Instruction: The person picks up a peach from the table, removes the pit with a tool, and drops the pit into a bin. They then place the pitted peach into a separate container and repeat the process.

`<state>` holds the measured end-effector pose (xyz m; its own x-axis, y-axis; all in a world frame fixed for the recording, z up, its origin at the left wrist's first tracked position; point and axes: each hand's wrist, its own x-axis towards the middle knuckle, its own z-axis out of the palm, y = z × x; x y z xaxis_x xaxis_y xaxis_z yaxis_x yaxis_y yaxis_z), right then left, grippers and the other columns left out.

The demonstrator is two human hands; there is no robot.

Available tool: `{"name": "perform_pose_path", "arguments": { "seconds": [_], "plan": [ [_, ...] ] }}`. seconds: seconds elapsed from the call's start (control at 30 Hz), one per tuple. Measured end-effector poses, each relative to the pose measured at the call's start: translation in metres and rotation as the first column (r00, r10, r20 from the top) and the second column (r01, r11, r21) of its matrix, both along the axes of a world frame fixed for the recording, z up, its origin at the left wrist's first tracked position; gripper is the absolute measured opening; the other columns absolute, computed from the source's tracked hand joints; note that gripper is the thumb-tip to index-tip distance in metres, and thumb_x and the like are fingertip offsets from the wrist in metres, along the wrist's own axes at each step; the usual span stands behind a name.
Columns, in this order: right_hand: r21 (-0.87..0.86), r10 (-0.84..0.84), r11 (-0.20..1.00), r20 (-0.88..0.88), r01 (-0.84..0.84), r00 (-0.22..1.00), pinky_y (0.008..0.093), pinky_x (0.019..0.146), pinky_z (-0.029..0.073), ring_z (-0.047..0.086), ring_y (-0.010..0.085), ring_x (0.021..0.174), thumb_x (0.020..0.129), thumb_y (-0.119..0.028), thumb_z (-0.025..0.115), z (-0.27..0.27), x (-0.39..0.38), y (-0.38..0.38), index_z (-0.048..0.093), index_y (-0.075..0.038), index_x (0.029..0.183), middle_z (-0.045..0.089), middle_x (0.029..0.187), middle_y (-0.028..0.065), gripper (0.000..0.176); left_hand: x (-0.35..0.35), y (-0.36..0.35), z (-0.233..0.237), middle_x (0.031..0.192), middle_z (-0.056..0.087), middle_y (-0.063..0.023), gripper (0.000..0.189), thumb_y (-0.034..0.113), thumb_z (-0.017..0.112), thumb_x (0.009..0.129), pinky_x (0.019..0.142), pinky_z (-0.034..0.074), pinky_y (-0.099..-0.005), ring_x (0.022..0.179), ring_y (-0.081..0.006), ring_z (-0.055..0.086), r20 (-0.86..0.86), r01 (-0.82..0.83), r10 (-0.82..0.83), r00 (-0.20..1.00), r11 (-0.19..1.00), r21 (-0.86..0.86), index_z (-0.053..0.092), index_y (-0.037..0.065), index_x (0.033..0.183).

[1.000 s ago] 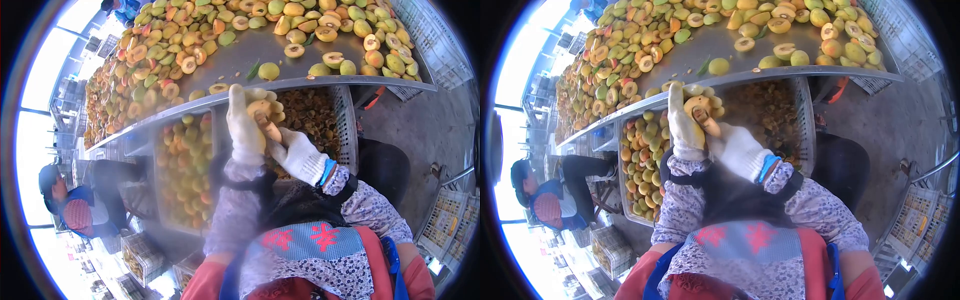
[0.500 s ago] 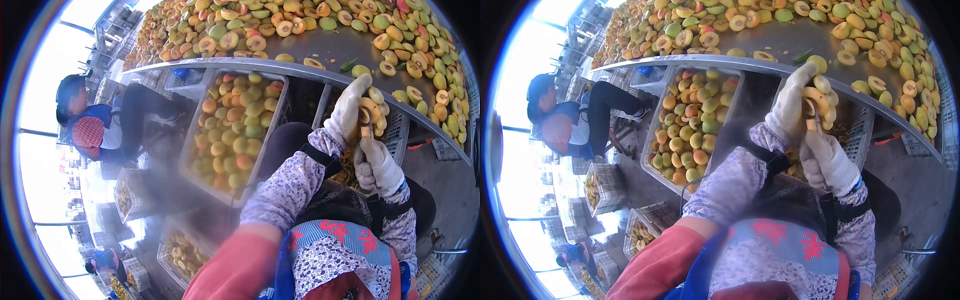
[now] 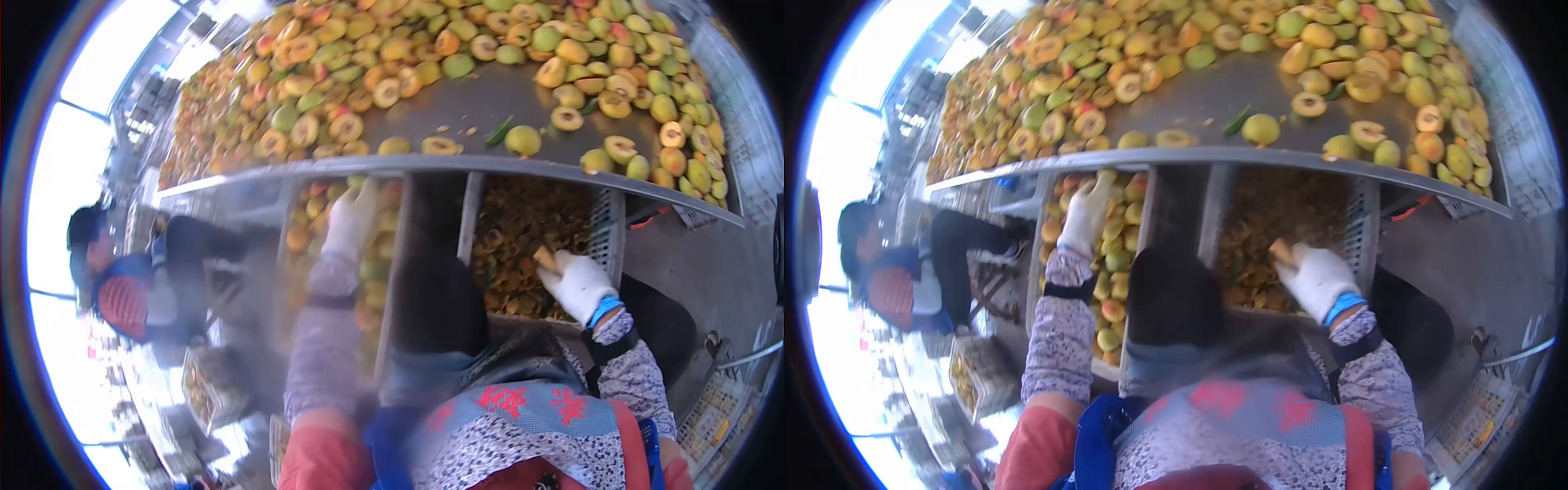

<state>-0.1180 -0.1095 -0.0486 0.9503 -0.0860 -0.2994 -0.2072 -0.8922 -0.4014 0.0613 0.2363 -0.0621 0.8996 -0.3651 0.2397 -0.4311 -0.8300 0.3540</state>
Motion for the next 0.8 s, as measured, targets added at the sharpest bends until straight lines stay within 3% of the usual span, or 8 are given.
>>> {"name": "perform_pose_path", "arguments": {
  "seconds": [0.07,0.13,0.27,0.4,0.5,0.57,0.6,0.8],
  "plan": [
    [0.048,0.028,0.998,-0.004,-0.028,1.0,0.0518,0.072,0.051,0.065,0.0425,0.08,0.089,-0.044,0.06,-0.01,-0.002,0.0,0.063,-0.008,0.094,0.068,0.08,0.0209,0.037,0.018,0.032,-0.061,0.109,0.064,-0.0192,0.029,0.017,0.052,0.097,0.079,0.052,-0.0448,0.096,-0.0386,0.064,0.124,-0.123,0.081,0.989,0.919,0.374,0.057,0.009,0.125],
    [0.045,0.034,0.998,-0.009,-0.033,0.999,0.0511,0.071,0.051,0.065,0.0418,0.078,0.089,-0.044,0.06,-0.011,-0.002,0.002,0.063,-0.008,0.091,0.068,0.079,0.0196,0.036,0.023,0.033,-0.115,0.126,0.059,-0.019,0.03,0.024,0.053,0.097,0.093,0.049,-0.0459,0.115,-0.0402,0.057,0.543,-0.223,0.064,0.837,0.946,0.234,0.058,0.011,0.123],
    [0.058,0.035,0.998,0.004,-0.035,0.999,0.0511,0.07,0.052,0.066,0.0408,0.078,0.089,-0.045,0.06,-0.009,0.004,0.006,0.063,-0.008,0.094,0.068,0.079,0.0194,0.037,0.025,0.03,-0.143,0.14,0.05,-0.0179,0.034,0.028,0.053,0.096,0.105,0.041,-0.0481,0.131,-0.0386,0.045,0.283,-0.367,0.289,0.915,0.886,0.283,0.057,0.011,0.126],
    [0.072,0.05,0.996,0.019,-0.051,0.999,0.0508,0.07,0.052,0.067,0.0403,0.077,0.09,-0.044,0.059,0.008,0.003,0.003,0.062,-0.008,0.096,0.068,0.079,0.02,0.037,0.025,0.022,-0.083,0.134,0.053,-0.0179,0.036,0.033,0.051,0.099,0.104,0.041,-0.047,0.128,-0.0357,0.046,0.164,-0.153,0.071,0.984,0.804,0.574,0.058,0.008,0.124],
    [0.062,0.036,0.997,0.046,-0.039,0.998,0.0501,0.066,0.053,0.067,0.0387,0.072,0.091,-0.042,0.058,0.018,-0.002,-0.002,0.06,-0.008,0.092,0.068,0.075,0.0191,0.034,0.006,-0.021,-0.007,0.113,0.061,-0.0206,0.033,0.027,0.057,0.099,0.095,0.044,-0.0427,0.105,-0.035,0.056,0.069,-0.572,0.636,0.769,0.732,-0.371,0.062,-0.003,0.113],
    [0.09,0.044,0.995,0.077,-0.051,0.996,0.0499,0.066,0.053,0.068,0.0385,0.073,0.091,-0.042,0.059,0.02,-0.004,-0.003,0.06,-0.008,0.093,0.068,0.076,0.0188,0.034,0.011,-0.053,0.035,0.111,0.061,-0.0189,0.031,0.025,0.058,0.099,0.094,0.045,-0.0401,0.1,-0.0324,0.058,0.366,-0.241,0.396,0.842,0.884,-0.4,0.063,-0.001,0.115],
    [0.109,0.052,0.992,0.105,-0.063,0.993,0.0497,0.066,0.053,0.068,0.0383,0.073,0.091,-0.042,0.059,0.019,-0.004,-0.003,0.06,-0.008,0.094,0.068,0.076,0.0185,0.034,0.013,-0.093,0.069,0.098,0.063,-0.0171,0.031,0.025,0.054,0.098,0.086,0.046,-0.0436,0.089,-0.0348,0.059,0.167,-0.218,0.389,0.906,0.766,-0.605,0.064,0.0,0.113],
    [0.123,0.011,0.992,0.072,-0.019,0.997,0.05,0.068,0.053,0.068,0.0385,0.077,0.091,-0.042,0.058,0.024,-0.002,-0.008,0.06,-0.009,0.095,0.069,0.079,0.0177,0.034,0.181,-0.129,0.054,0.144,0.044,-0.0206,0.052,0.023,0.058,0.091,0.107,0.04,-0.043,0.13,-0.0396,0.044,0.404,0.154,-0.187,0.895,0.982,0.112,0.047,0.009,0.14]
  ]
}}
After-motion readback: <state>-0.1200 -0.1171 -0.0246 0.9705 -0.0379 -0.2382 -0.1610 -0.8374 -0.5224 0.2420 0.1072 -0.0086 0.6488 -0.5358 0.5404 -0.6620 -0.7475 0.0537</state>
